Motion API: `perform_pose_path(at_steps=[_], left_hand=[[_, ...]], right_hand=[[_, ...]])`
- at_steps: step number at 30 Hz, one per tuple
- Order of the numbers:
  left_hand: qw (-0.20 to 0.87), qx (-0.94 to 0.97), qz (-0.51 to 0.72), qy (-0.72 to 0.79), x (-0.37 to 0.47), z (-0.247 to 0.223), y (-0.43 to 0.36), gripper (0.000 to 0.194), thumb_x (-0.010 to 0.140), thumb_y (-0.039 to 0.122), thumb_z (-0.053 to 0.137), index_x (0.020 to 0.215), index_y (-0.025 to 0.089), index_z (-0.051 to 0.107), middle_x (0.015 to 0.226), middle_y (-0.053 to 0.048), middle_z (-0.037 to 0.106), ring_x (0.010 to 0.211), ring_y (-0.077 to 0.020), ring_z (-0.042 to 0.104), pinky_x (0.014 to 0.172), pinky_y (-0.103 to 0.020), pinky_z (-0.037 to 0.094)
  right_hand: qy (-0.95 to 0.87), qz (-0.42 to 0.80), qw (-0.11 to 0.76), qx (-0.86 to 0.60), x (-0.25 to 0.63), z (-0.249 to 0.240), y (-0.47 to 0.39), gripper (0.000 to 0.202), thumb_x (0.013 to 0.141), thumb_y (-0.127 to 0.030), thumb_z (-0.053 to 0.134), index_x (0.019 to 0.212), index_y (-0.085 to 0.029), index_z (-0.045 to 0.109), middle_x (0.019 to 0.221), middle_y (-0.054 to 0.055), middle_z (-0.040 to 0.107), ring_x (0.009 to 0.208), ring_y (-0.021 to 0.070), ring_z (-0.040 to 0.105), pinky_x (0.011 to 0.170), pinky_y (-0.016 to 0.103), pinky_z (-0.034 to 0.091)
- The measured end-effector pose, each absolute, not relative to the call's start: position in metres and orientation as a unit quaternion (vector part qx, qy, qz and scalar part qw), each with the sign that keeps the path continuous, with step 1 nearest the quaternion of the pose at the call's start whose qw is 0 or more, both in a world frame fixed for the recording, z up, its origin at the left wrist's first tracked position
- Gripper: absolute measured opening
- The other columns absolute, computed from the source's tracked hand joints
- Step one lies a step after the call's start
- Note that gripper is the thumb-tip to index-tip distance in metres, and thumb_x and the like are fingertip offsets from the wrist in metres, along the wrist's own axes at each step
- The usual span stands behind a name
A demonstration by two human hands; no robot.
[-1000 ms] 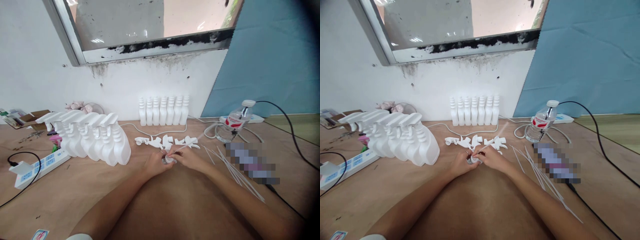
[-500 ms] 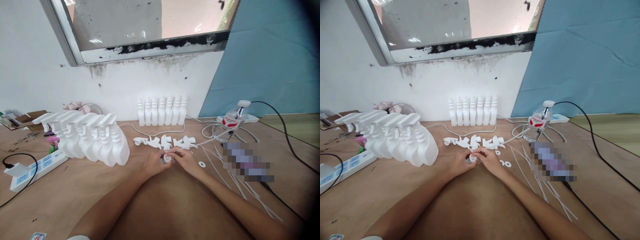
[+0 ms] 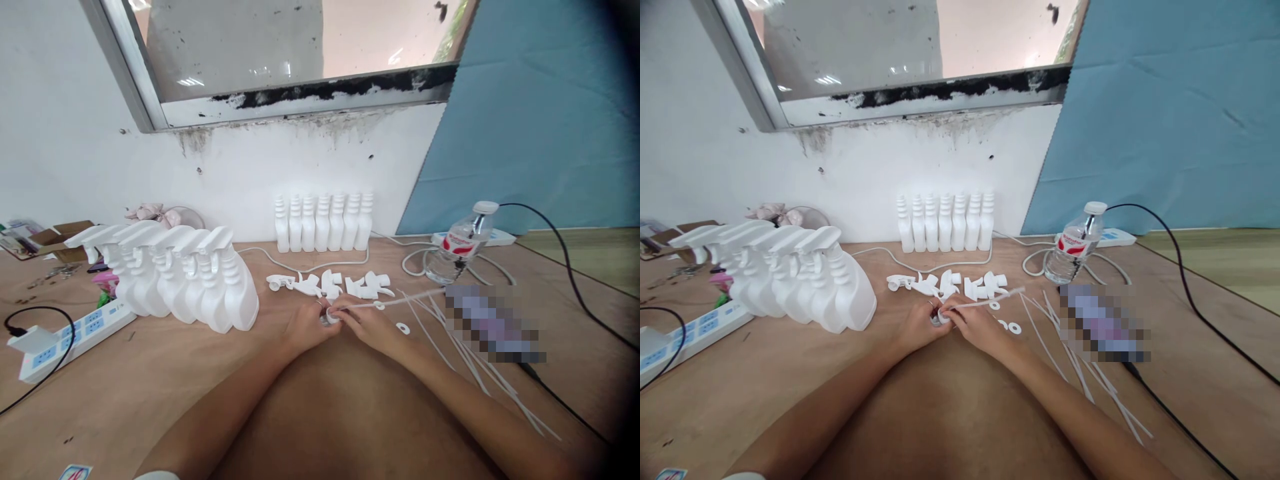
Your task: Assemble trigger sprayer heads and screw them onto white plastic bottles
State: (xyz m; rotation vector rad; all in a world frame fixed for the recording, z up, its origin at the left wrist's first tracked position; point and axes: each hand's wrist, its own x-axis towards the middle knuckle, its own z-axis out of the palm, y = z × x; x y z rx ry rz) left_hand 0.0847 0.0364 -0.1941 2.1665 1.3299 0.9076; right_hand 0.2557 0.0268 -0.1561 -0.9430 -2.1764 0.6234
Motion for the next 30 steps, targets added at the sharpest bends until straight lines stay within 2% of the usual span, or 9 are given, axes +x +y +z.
perform_pose_path(at_steps=[5,11,16,22,27,30], left_hand=[[0.213,0.778,0.336,0.486,0.086,-0.195,0.037,0.025,0.073,0.042,0.061,0.078,0.018,0.060,0.066,0.000,0.062,0.060,-0.0131,0.055,0.058,-0.022,0.039],[0.218,0.790,0.329,0.469,0.084,-0.193,0.033,0.023,0.074,0.040,0.061,0.081,0.018,0.060,0.067,0.000,0.063,0.061,-0.0135,0.056,0.057,-0.022,0.040],[0.225,0.791,0.323,0.468,0.084,-0.193,0.034,0.021,0.075,0.039,0.059,0.081,0.019,0.059,0.068,0.001,0.063,0.061,-0.0127,0.056,0.057,-0.021,0.039],[0.223,0.788,0.325,0.474,0.085,-0.195,0.035,0.023,0.073,0.040,0.061,0.080,0.018,0.060,0.068,0.000,0.062,0.063,-0.0137,0.056,0.058,-0.022,0.039],[0.230,0.790,0.323,0.467,0.084,-0.195,0.035,0.023,0.074,0.040,0.061,0.081,0.019,0.059,0.070,0.001,0.063,0.063,-0.0130,0.056,0.057,-0.021,0.038],[0.233,0.791,0.324,0.464,0.084,-0.194,0.035,0.022,0.074,0.040,0.061,0.081,0.018,0.059,0.071,0.001,0.063,0.065,-0.0127,0.056,0.058,-0.021,0.037]], right_hand=[[-0.821,0.202,0.370,-0.386,0.253,-0.156,0.031,0.018,0.091,-0.029,0.050,0.078,-0.020,0.058,0.084,0.005,0.059,0.084,0.0195,0.057,0.081,0.033,0.045],[-0.830,0.230,0.307,-0.404,0.256,-0.151,0.032,0.018,0.090,-0.029,0.051,0.076,-0.020,0.059,0.081,0.005,0.064,0.080,0.0191,0.060,0.078,0.032,0.045],[-0.829,0.226,0.294,-0.419,0.252,-0.149,0.031,0.017,0.087,-0.025,0.051,0.073,-0.020,0.060,0.078,0.005,0.065,0.077,0.0186,0.059,0.075,0.031,0.044],[-0.817,0.236,0.273,-0.450,0.250,-0.148,0.037,0.017,0.082,-0.025,0.055,0.067,-0.018,0.061,0.065,0.001,0.062,0.062,0.0146,0.053,0.062,0.027,0.039],[-0.810,0.257,0.258,-0.459,0.247,-0.145,0.039,0.015,0.076,-0.020,0.057,0.062,-0.018,0.060,0.060,-0.001,0.059,0.059,0.0132,0.050,0.059,0.026,0.036],[-0.804,0.267,0.263,-0.461,0.246,-0.147,0.040,0.015,0.076,-0.023,0.058,0.062,-0.018,0.058,0.058,-0.002,0.057,0.058,0.0128,0.050,0.057,0.025,0.035]])
